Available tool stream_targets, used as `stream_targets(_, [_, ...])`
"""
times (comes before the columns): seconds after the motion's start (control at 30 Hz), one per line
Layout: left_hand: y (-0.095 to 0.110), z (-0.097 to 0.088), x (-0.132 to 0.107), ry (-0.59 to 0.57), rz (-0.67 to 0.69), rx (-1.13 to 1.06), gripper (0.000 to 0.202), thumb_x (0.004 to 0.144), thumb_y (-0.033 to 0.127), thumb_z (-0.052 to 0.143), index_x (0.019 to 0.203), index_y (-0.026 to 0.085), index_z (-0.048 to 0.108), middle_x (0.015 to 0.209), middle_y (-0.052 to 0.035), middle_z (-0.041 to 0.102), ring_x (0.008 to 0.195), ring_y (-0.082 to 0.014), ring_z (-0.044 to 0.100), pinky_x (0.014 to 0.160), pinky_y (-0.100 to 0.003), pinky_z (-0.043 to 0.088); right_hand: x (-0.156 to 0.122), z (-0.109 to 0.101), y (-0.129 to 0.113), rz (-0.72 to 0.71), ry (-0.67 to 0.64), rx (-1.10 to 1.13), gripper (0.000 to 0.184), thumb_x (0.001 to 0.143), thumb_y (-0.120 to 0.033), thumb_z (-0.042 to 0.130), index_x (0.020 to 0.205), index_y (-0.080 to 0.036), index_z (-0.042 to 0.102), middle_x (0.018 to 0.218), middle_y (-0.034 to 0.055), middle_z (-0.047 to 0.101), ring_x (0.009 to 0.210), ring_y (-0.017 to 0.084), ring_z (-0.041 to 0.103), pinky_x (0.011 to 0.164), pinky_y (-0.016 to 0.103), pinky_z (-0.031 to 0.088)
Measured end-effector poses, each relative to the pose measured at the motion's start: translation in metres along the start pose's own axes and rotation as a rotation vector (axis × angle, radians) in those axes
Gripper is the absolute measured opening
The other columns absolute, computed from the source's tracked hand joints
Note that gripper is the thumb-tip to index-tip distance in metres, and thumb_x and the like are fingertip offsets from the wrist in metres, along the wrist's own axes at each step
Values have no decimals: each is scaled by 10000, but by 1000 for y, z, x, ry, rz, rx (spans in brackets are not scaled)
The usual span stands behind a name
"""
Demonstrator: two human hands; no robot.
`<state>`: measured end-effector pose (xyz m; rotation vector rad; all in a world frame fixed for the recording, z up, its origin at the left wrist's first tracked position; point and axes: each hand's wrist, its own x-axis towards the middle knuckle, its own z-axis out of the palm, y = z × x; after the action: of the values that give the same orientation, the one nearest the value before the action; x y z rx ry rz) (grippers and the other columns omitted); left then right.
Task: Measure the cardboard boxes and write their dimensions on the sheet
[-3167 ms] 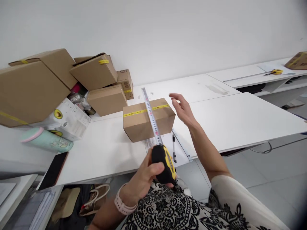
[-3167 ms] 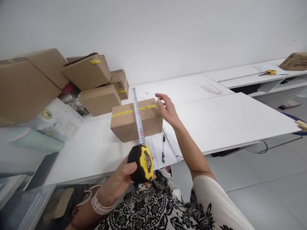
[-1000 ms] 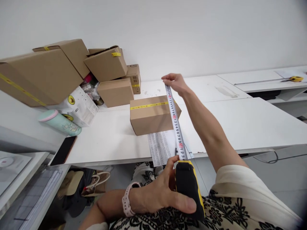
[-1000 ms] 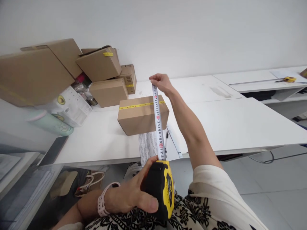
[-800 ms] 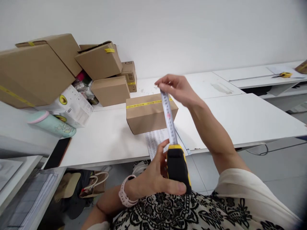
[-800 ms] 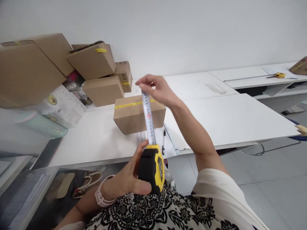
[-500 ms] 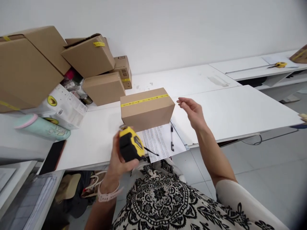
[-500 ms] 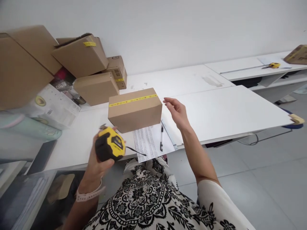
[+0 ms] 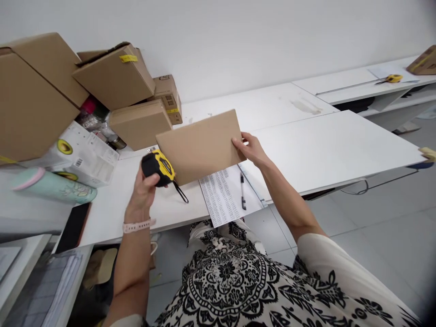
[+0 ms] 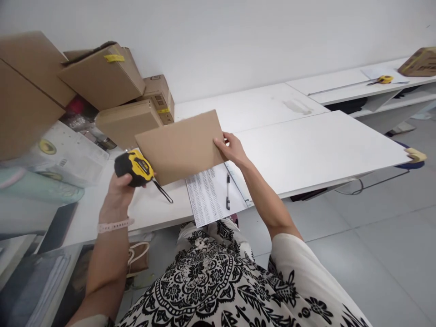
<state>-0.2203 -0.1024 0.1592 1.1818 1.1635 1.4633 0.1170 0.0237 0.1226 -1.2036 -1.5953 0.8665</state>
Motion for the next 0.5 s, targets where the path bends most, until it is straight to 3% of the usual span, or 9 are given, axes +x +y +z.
stream_targets(0.13, [25, -2, 30, 72, -18, 51, 627, 603, 410, 776, 1171, 207, 606, 986, -49, 662, 696, -193, 667, 417, -220, 419, 40, 17, -24, 72, -12, -254, 399, 929, -550, 559, 792, -182, 629, 895, 88, 680, 855, 237, 614, 759, 347, 474])
stream_targets(0.27, [24, -9, 51, 145, -85, 110, 540, 586, 403, 786, 1042, 160, 632, 830, -30, 641, 592, -150, 587, 384, -217, 366, 62, 42, -26, 133, -102, -327, 345, 938, -499, 574, 791, -187, 591, 896, 95, 674, 832, 222, 596, 753, 333, 452])
stream_targets(0.4, [25, -18, 58, 240, -62, 174, 486, 613, 437, 759, 989, 161, 623, 796, -1, 624, 579, -135, 558, 378, -221, 341, 49, 38, -10, 88, -137, -229, 291, 973, -467, 519, 1046, -196, 599, 1081, 89, 703, 891, 185, 597, 771, 299, 458])
stream_targets(0.43, [27, -19, 58, 259, -47, 197, 483, 629, 434, 764, 1003, 164, 622, 796, 14, 619, 581, -126, 553, 383, -216, 333, 39, 31, -4, 92, -117, -275, 272, 972, -456, 520, 1055, -207, 590, 1066, 82, 710, 879, 183, 597, 763, 303, 453])
stream_targets(0.5, [35, -18, 58, 273, 11, 276, 491, 684, 410, 776, 1084, 170, 622, 836, 42, 616, 627, -113, 565, 414, -202, 327, 12, 18, 10, 151, -106, -463, 194, 941, -410, 556, 902, -222, 579, 867, 64, 712, 793, 201, 588, 723, 335, 427])
